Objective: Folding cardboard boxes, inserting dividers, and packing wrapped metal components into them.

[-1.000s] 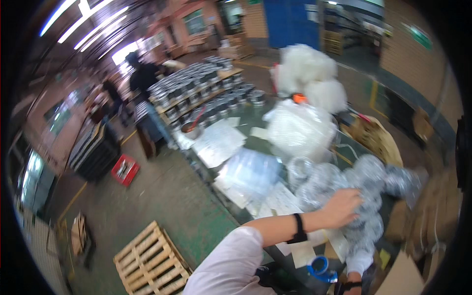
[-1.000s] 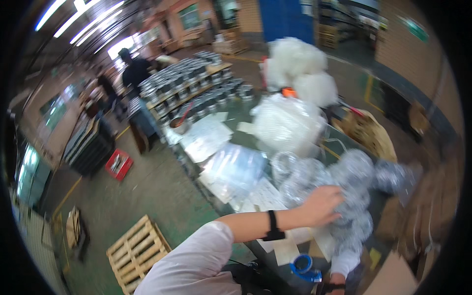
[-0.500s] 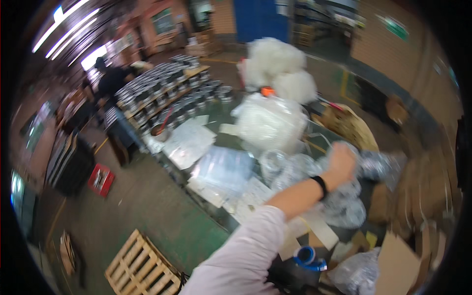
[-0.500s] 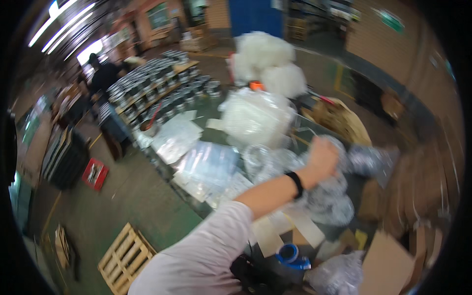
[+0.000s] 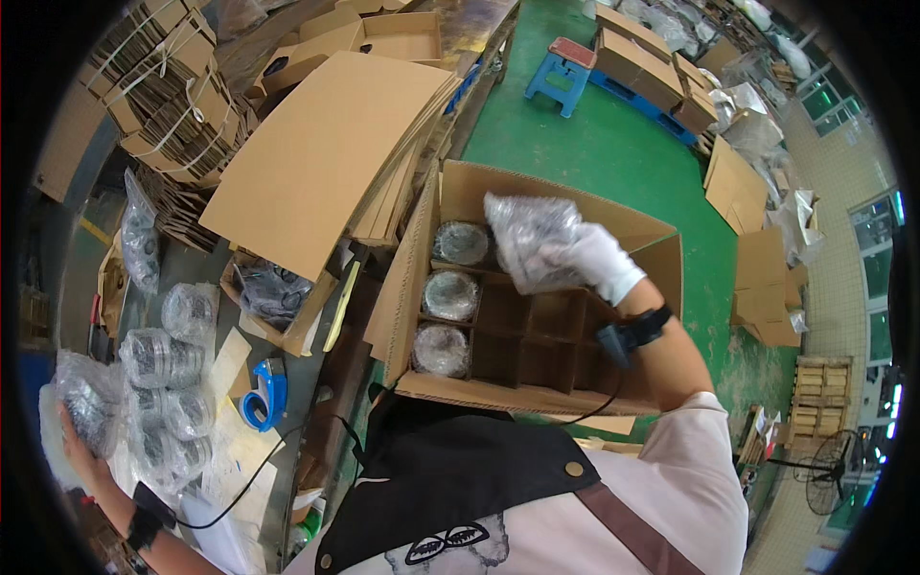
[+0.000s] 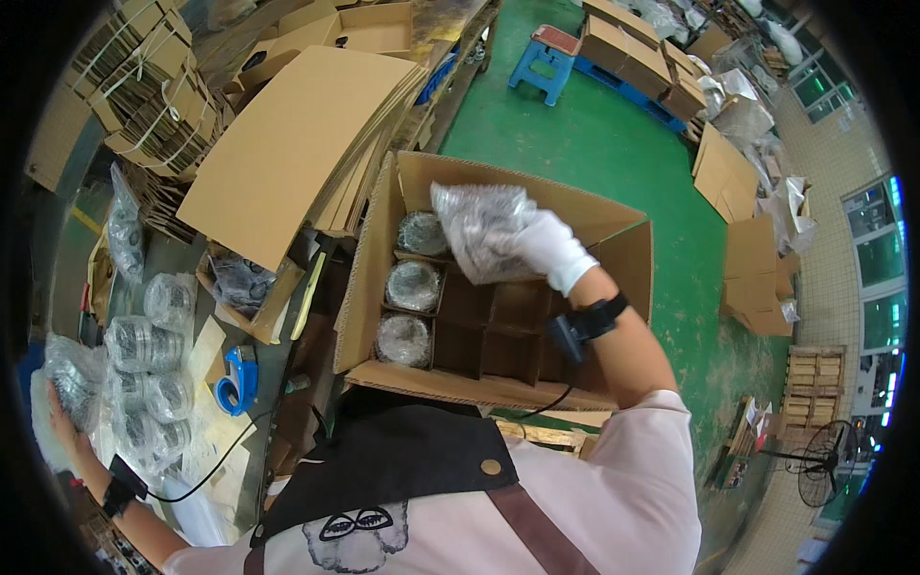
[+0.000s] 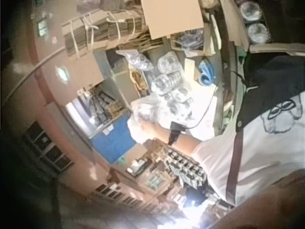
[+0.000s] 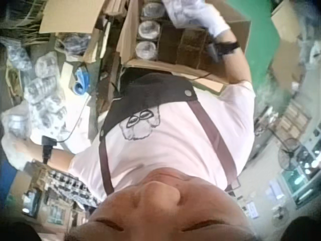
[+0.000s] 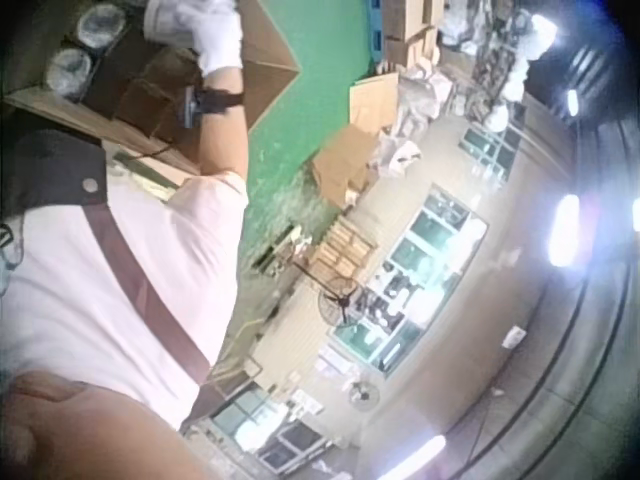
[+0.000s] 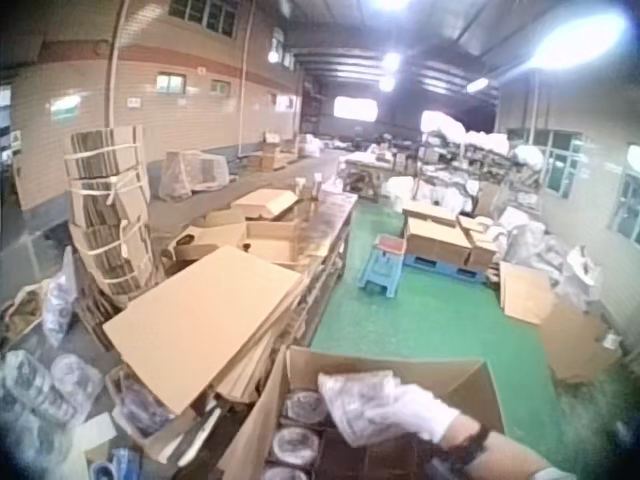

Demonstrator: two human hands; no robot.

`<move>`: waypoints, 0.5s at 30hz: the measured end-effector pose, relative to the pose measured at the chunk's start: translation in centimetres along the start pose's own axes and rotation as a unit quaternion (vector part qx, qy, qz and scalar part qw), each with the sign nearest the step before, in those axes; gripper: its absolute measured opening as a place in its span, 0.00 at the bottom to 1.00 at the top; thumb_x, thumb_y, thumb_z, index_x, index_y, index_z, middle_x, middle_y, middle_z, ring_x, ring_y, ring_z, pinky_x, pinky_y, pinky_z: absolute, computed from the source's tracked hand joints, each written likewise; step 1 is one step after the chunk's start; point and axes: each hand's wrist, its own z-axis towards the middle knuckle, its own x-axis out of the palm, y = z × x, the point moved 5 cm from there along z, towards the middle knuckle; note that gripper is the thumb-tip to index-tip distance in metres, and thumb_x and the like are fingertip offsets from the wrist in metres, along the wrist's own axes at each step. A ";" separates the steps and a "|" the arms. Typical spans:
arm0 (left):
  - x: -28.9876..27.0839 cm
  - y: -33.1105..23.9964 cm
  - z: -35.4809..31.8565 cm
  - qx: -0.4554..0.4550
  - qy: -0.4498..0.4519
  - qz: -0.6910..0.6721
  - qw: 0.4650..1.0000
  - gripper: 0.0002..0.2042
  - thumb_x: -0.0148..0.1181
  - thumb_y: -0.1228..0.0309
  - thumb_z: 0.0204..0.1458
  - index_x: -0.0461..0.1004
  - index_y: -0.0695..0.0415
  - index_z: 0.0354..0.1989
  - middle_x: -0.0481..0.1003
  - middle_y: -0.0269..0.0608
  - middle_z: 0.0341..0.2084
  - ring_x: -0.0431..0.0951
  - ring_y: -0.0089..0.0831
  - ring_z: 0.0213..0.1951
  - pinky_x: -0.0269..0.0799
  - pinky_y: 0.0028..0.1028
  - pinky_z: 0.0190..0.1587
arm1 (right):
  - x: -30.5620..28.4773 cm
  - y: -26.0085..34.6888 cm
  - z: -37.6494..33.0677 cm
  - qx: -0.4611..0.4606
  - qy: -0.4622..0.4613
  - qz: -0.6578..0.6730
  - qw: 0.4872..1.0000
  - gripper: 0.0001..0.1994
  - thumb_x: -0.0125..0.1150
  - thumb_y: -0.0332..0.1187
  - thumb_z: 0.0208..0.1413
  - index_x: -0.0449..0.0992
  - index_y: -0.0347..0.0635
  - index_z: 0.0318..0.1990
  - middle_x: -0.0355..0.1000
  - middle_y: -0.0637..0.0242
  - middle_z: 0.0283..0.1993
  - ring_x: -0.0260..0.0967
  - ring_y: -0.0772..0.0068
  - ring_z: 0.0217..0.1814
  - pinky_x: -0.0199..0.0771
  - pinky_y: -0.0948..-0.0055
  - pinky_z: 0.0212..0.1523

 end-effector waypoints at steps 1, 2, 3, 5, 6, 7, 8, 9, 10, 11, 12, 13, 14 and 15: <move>2.4 -1.0 -4.6 -0.066 0.009 -0.191 0.979 0.31 0.57 0.55 0.58 0.63 0.67 0.62 0.66 0.46 0.60 0.68 0.37 0.59 0.62 0.34 0.60 | 1.5 0.1 -0.4 -0.035 -0.015 -0.130 0.991 0.23 0.72 0.49 0.43 0.80 0.43 0.43 0.79 0.59 0.39 0.76 0.64 0.39 0.75 0.68 0.45; 4.3 -3.8 -9.3 -0.061 -0.003 -0.182 0.981 0.31 0.57 0.55 0.58 0.63 0.67 0.62 0.66 0.46 0.60 0.68 0.37 0.59 0.62 0.34 0.60 | 2.7 -1.9 0.3 -0.003 -0.008 -0.196 0.981 0.22 0.71 0.51 0.43 0.81 0.42 0.39 0.79 0.61 0.38 0.77 0.62 0.38 0.75 0.68 0.43; 6.1 -6.3 -13.9 -0.058 -0.010 -0.190 0.980 0.33 0.59 0.54 0.56 0.61 0.67 0.63 0.64 0.47 0.61 0.66 0.37 0.60 0.62 0.35 0.61 | 4.5 -2.8 1.2 -0.024 0.028 -0.288 0.957 0.22 0.69 0.51 0.44 0.81 0.42 0.38 0.79 0.59 0.37 0.76 0.59 0.38 0.75 0.65 0.43; 6.8 -8.3 -19.0 -0.003 0.062 -0.163 0.985 0.38 0.63 0.55 0.53 0.55 0.67 0.65 0.62 0.49 0.61 0.64 0.39 0.60 0.61 0.35 0.61 | 9.1 -4.2 1.6 -0.151 0.032 -0.398 0.904 0.20 0.64 0.49 0.45 0.80 0.40 0.35 0.78 0.56 0.34 0.76 0.53 0.36 0.74 0.59 0.41; 6.1 -6.8 -18.9 0.077 0.164 -0.079 0.980 0.40 0.66 0.60 0.50 0.53 0.68 0.66 0.64 0.50 0.58 0.66 0.40 0.58 0.61 0.36 0.61 | 11.5 -4.5 1.3 -0.256 -0.008 -0.416 0.873 0.18 0.62 0.47 0.46 0.79 0.39 0.33 0.77 0.55 0.33 0.75 0.52 0.34 0.74 0.57 0.40; 12.4 -8.6 -23.5 0.087 0.225 -0.052 0.969 0.42 0.69 0.63 0.45 0.53 0.68 0.65 0.66 0.50 0.56 0.68 0.40 0.56 0.63 0.37 0.59 | 13.6 -5.0 0.5 -0.368 -0.092 -0.445 0.811 0.11 0.59 0.39 0.47 0.77 0.41 0.29 0.76 0.55 0.29 0.75 0.53 0.32 0.72 0.54 0.37; 17.8 -10.4 -27.6 0.071 0.267 -0.006 0.961 0.43 0.73 0.66 0.38 0.56 0.67 0.63 0.69 0.48 0.52 0.72 0.39 0.51 0.68 0.36 0.54 | 16.0 -7.7 1.5 -0.268 0.066 -0.497 0.823 0.11 0.58 0.38 0.46 0.78 0.40 0.30 0.76 0.55 0.28 0.75 0.52 0.33 0.71 0.52 0.38; 24.9 -10.9 -31.0 0.053 0.334 0.000 0.941 0.41 0.75 0.68 0.35 0.62 0.65 0.60 0.72 0.47 0.49 0.74 0.37 0.48 0.72 0.34 0.50 | 16.0 -9.2 1.9 -0.225 0.095 -0.517 0.821 0.14 0.58 0.41 0.48 0.78 0.39 0.32 0.76 0.53 0.30 0.75 0.51 0.36 0.70 0.52 0.41; 31.2 -12.6 -34.3 0.059 0.424 0.081 0.900 0.36 0.75 0.70 0.35 0.66 0.63 0.56 0.73 0.45 0.48 0.75 0.33 0.47 0.72 0.32 0.49 | 15.3 -10.8 2.4 -0.178 0.125 -0.531 0.819 0.17 0.58 0.45 0.50 0.79 0.38 0.33 0.77 0.52 0.33 0.76 0.49 0.38 0.70 0.52 0.44; 36.6 -14.8 -38.0 0.189 0.524 0.151 0.816 0.30 0.72 0.69 0.40 0.68 0.63 0.54 0.73 0.45 0.47 0.75 0.31 0.47 0.72 0.32 0.49 | 15.0 -11.5 3.2 -0.153 0.193 -0.470 0.848 0.21 0.57 0.49 0.51 0.78 0.38 0.37 0.77 0.50 0.36 0.75 0.48 0.42 0.70 0.53 0.47; 41.0 -13.8 -41.0 0.237 0.600 0.086 0.759 0.27 0.69 0.69 0.43 0.67 0.63 0.52 0.73 0.50 0.43 0.76 0.39 0.46 0.71 0.34 0.49 | 14.1 -12.2 3.7 -0.124 0.258 -0.404 0.869 0.25 0.57 0.54 0.52 0.78 0.37 0.40 0.77 0.49 0.40 0.75 0.47 0.45 0.70 0.54 0.50; 44.2 -13.2 -43.5 0.277 0.649 0.120 0.699 0.23 0.66 0.69 0.44 0.65 0.66 0.47 0.72 0.55 0.39 0.74 0.51 0.44 0.70 0.40 0.47 | 12.4 -9.3 3.1 -0.189 0.233 -0.266 0.916 0.30 0.55 0.59 0.53 0.76 0.39 0.47 0.76 0.50 0.45 0.73 0.46 0.49 0.71 0.57 0.52; 47.1 -11.7 -46.1 0.325 0.687 0.141 0.634 0.22 0.65 0.69 0.43 0.64 0.68 0.42 0.69 0.60 0.38 0.72 0.57 0.43 0.68 0.44 0.46 | 9.9 -7.8 3.2 -0.202 0.200 -0.216 0.934 0.27 0.55 0.56 0.56 0.75 0.40 0.50 0.75 0.49 0.47 0.72 0.44 0.50 0.72 0.57 0.52; 49.5 -9.1 -48.2 0.324 0.726 0.180 0.579 0.21 0.64 0.69 0.42 0.63 0.71 0.40 0.69 0.61 0.38 0.71 0.57 0.44 0.68 0.45 0.47 | 6.9 -4.7 2.4 -0.251 0.139 -0.162 0.944 0.23 0.56 0.50 0.57 0.75 0.40 0.51 0.75 0.50 0.46 0.73 0.48 0.49 0.72 0.59 0.51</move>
